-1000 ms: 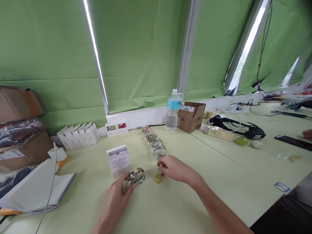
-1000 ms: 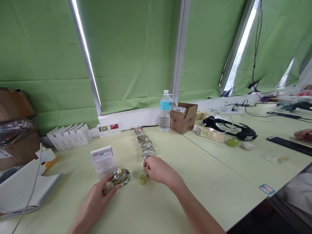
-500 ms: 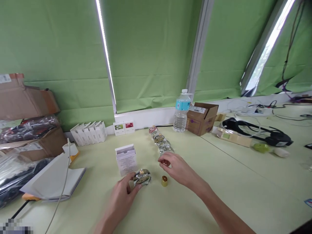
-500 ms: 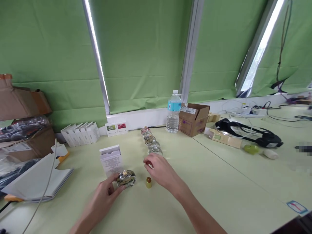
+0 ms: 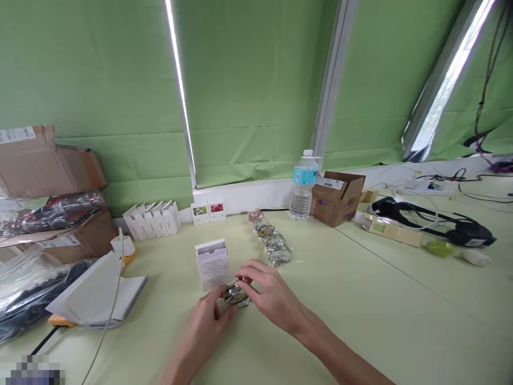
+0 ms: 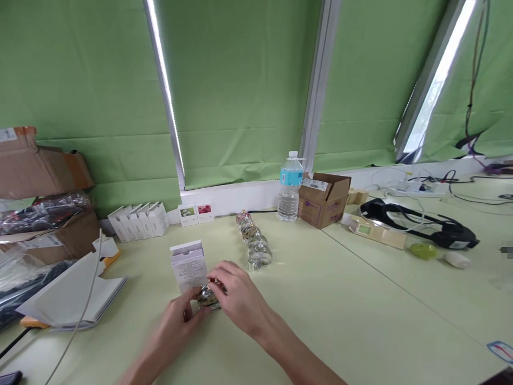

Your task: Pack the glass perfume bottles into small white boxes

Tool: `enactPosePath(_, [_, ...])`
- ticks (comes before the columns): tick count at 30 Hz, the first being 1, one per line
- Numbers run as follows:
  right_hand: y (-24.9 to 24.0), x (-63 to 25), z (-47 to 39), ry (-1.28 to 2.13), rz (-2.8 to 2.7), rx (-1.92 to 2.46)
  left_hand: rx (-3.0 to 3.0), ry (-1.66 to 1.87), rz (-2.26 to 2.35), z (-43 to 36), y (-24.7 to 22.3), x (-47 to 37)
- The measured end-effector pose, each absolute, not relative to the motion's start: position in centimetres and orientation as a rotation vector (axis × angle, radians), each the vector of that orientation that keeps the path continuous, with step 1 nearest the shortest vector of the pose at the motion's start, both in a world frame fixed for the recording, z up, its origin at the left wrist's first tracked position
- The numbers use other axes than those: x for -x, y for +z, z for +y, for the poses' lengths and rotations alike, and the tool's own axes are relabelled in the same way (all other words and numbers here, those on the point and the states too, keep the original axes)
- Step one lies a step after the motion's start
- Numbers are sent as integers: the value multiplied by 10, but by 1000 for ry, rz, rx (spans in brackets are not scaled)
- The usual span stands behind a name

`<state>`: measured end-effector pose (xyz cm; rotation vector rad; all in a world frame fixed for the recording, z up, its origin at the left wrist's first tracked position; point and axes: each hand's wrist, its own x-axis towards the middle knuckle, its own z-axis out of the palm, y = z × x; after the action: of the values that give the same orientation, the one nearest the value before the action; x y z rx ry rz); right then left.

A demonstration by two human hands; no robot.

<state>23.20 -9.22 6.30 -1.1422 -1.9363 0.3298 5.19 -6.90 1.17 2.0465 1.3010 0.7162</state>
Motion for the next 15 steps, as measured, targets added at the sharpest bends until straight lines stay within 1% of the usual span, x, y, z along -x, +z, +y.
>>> enactPosePath(15, [55, -234, -93, 101, -2092, 1108, -2035, 711, 1257, -69, 12, -49])
